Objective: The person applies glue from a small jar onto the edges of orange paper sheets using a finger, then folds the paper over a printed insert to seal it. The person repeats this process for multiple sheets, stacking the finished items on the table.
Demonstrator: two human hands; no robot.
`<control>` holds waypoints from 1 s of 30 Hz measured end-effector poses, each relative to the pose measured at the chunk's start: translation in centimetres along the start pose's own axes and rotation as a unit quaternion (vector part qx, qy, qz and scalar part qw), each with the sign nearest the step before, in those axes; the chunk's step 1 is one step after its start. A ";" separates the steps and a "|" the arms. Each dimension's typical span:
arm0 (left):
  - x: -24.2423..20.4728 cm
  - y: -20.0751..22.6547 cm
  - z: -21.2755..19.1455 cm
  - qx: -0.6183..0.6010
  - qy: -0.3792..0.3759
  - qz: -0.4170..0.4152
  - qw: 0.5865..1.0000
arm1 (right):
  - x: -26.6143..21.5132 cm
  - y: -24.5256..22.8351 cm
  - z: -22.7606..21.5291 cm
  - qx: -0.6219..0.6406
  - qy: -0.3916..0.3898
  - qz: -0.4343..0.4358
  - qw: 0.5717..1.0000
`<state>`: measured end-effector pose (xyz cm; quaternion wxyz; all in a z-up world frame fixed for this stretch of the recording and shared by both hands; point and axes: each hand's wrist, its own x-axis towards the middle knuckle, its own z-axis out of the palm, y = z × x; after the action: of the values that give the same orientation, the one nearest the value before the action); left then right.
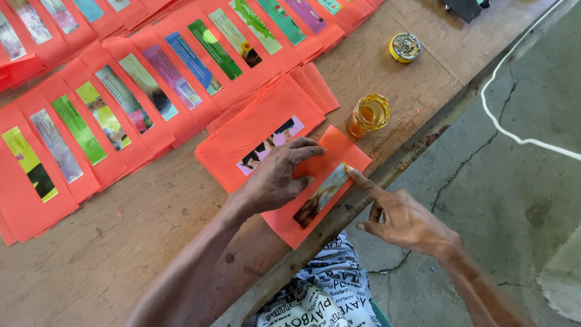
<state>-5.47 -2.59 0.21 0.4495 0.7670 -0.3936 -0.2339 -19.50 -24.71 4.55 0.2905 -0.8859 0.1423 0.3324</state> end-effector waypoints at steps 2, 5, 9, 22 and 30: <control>0.0 0.2 0.0 -0.001 -0.001 -0.002 1.000 | 0.5 0.0 0.0 0.003 0.015 -0.053 0.998; -0.1 0.2 -0.1 0.000 0.001 -0.006 1.000 | 0.4 -0.6 -0.5 -0.031 -0.015 -0.056 0.998; -0.1 -0.1 0.0 -0.002 0.009 0.009 1.000 | -0.1 -2.6 0.9 -0.080 -0.116 0.045 0.989; -0.3 -0.8 0.2 0.011 0.018 0.026 0.999 | -1.1 -4.6 5.4 -0.283 -0.148 -0.007 0.948; -0.3 -1.0 0.1 -0.003 0.011 0.008 1.000 | -0.5 -3.3 7.0 -0.300 -0.077 -0.091 0.946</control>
<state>-5.29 -2.13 -0.67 0.4576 0.7650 -0.3946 -0.2228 -21.98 -17.82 2.00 0.0505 -0.9130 -0.0685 0.3991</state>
